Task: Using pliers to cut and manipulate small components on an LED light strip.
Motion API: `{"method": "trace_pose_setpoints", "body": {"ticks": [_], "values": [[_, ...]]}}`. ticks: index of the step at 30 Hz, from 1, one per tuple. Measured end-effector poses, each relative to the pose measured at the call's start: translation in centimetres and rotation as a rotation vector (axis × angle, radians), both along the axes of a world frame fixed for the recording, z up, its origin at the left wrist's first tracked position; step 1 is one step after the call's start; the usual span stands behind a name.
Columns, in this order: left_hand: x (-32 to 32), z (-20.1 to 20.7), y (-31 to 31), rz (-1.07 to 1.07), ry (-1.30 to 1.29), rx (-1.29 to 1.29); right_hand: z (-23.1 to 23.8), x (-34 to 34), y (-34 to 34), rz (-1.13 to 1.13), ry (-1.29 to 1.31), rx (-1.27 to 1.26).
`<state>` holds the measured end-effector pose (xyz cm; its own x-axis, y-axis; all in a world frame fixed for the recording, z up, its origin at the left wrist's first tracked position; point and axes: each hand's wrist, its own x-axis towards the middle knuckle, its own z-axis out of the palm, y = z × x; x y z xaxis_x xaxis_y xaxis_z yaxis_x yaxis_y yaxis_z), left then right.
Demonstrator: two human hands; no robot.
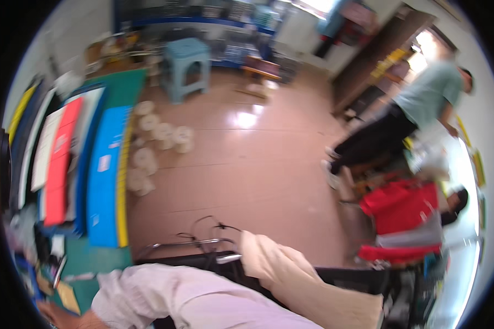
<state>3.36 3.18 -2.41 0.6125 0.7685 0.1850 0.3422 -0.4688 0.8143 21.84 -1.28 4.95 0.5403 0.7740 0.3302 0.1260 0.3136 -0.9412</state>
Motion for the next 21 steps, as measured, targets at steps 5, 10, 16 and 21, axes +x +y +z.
{"method": "trace_pose_setpoints", "body": {"ticks": [5, 10, 16, 21], "values": [[-6.5, 6.8, -4.7, 0.247, -0.178, 0.079, -0.7, 0.8, 1.7, 0.039, 0.409, 0.362], [-3.0, 13.8, -9.1, 0.313, -0.46, 0.149, 1.9, 3.0, -1.5, -0.116, 0.405, 0.553], [-4.7, 16.7, -11.8, 0.004, -0.057, 0.729, 8.0, 10.4, -11.9, -0.359, -0.047, 0.716], [-1.3, 20.2, -16.2, -0.278, -0.118, 0.615, 11.0, 17.9, -22.8, -0.891, -0.601, 0.409]]}}
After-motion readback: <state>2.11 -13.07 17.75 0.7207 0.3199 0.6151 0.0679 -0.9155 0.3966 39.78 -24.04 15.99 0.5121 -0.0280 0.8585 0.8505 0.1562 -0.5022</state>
